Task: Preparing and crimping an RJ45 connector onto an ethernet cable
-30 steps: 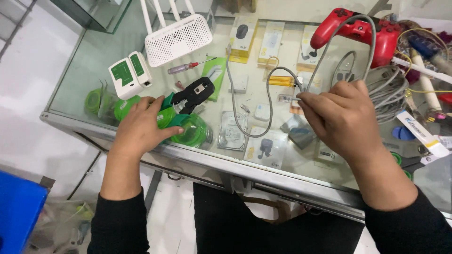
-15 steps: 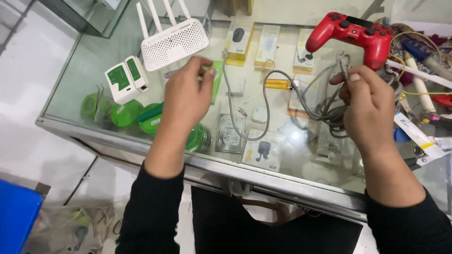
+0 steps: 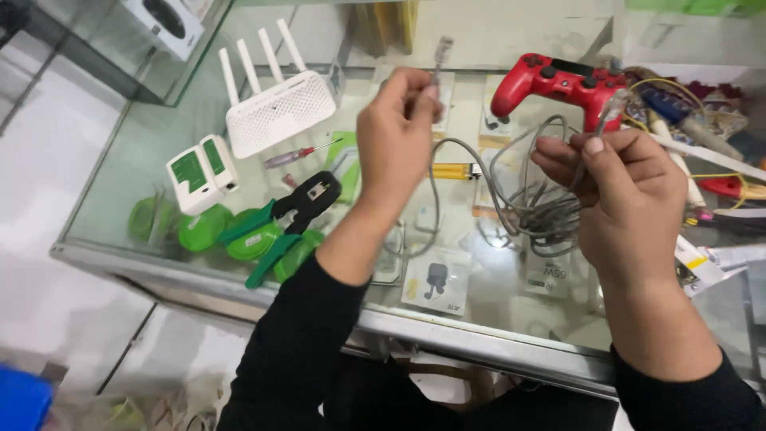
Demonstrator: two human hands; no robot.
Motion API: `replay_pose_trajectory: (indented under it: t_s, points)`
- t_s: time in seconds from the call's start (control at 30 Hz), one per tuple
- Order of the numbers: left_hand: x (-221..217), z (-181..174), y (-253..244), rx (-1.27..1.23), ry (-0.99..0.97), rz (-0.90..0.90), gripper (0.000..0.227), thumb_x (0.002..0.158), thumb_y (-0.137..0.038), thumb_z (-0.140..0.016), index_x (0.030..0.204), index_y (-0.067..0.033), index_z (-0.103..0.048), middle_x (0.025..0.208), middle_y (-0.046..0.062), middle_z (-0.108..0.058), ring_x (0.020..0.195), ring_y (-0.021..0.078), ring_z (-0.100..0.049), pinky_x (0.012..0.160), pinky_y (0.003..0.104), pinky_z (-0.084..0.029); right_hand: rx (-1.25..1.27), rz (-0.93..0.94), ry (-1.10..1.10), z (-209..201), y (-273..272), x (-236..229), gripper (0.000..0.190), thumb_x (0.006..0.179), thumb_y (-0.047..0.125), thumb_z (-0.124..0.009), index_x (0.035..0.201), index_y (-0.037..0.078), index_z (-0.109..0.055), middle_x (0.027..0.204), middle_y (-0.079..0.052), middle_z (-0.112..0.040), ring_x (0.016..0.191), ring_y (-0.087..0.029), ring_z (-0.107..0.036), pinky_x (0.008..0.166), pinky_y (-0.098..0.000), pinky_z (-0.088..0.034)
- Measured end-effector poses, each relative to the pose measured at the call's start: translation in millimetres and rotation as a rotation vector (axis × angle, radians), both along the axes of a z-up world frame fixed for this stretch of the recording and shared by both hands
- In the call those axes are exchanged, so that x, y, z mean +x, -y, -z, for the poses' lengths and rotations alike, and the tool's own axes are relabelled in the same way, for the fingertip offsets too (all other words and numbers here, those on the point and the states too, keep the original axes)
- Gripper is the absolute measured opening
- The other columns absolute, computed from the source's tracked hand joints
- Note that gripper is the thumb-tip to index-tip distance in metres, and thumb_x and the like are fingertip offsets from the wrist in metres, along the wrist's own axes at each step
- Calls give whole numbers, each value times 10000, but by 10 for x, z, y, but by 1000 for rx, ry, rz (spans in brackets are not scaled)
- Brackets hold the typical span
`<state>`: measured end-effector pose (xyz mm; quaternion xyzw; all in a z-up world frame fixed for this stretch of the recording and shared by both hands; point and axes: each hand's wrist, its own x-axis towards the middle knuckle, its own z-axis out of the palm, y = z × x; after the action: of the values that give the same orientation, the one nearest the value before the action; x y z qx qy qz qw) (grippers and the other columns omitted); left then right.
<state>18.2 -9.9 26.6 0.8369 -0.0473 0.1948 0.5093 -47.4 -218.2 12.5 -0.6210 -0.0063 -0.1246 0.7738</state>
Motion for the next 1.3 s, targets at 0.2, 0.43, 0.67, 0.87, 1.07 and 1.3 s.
replay_pose_trajectory:
  t_s: [0.2,0.43,0.67,0.87,1.07,1.3]
  points:
    - [-533,119,746,-677,5,496,134,1071,-202,-494,1025,-79,-519,664,2,-471,568,88,-412,515,236,-344,130,56,53,3,-50,-87,121,1045,91,-561,948,68,-492,1078,-243,-720,1145,-331,-767,973,-443,-694]
    - [-615,374,750,-807,-109,608,215,1077,-253,-483,1046,-41,-505,668,-17,-378,575,76,-343,524,246,-286,-264,74,-45,221,-61,-138,95,1042,107,-629,967,65,-590,858,-11,-654,763,-36,-529,698,-190,-458]
    - [-612,274,673,-465,-83,441,213,1077,-233,-440,943,-89,-522,720,-31,-454,659,101,-406,599,293,-374,-269,95,-123,233,-101,-124,125,1027,116,-642,938,34,-612,863,-36,-668,775,-69,-561,722,-216,-490]
    - [-567,322,694,-387,-101,465,207,1071,-219,-426,940,-83,-510,722,-30,-446,653,100,-398,588,293,-373,-209,137,-221,196,-116,-104,136,1022,91,-658,901,52,-608,769,-13,-602,706,-50,-500,650,-194,-419]
    - [-554,360,727,-314,-88,411,207,1069,-241,-423,967,-88,-518,734,-17,-482,649,118,-430,602,313,-408,-326,158,-259,159,-117,-107,148,1029,113,-677,906,56,-617,694,26,-541,664,-23,-432,612,-185,-386]
    - [-558,362,748,-356,-120,413,197,1074,-245,-426,962,-94,-487,732,-28,-443,662,106,-389,608,300,-396,-567,183,-97,125,-140,-133,162,1079,35,-681,934,-6,-620,753,-40,-598,676,-55,-456,602,-202,-385]
